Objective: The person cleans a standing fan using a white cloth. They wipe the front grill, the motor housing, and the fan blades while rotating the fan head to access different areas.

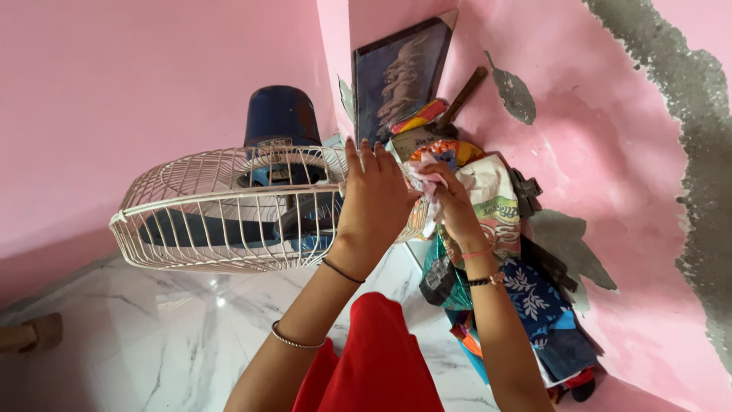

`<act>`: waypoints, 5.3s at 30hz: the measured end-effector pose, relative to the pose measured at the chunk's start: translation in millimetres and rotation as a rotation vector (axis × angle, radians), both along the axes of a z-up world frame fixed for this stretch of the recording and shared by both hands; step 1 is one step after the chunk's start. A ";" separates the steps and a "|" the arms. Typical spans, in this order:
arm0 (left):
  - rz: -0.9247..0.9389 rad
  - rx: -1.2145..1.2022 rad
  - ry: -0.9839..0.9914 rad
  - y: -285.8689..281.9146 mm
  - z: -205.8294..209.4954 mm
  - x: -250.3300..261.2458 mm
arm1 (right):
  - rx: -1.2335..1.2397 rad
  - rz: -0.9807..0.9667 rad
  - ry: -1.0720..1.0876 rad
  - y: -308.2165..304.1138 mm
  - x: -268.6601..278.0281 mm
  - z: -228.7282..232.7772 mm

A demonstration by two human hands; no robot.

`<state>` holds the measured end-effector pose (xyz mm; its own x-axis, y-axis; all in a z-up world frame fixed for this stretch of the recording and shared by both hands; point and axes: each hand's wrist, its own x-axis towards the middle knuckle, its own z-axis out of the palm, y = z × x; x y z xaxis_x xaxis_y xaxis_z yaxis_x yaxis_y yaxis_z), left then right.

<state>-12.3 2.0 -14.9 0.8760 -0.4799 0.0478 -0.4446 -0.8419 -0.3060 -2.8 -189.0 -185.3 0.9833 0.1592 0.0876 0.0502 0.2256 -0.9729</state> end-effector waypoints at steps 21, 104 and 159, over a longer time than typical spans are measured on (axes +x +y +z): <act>-0.036 -0.075 -0.003 -0.3 1.5 2.0 | -0.133 0.215 -0.065 25.6 87.7 -24.4; -0.106 0.065 -0.345 21.9 -18.3 -30.7 | -0.362 -0.811 -0.419 59.5 -15.6 -14.0; -0.020 -0.199 -0.174 85.6 20.4 -47.1 | -0.660 -0.889 -0.366 136.2 -110.8 -10.0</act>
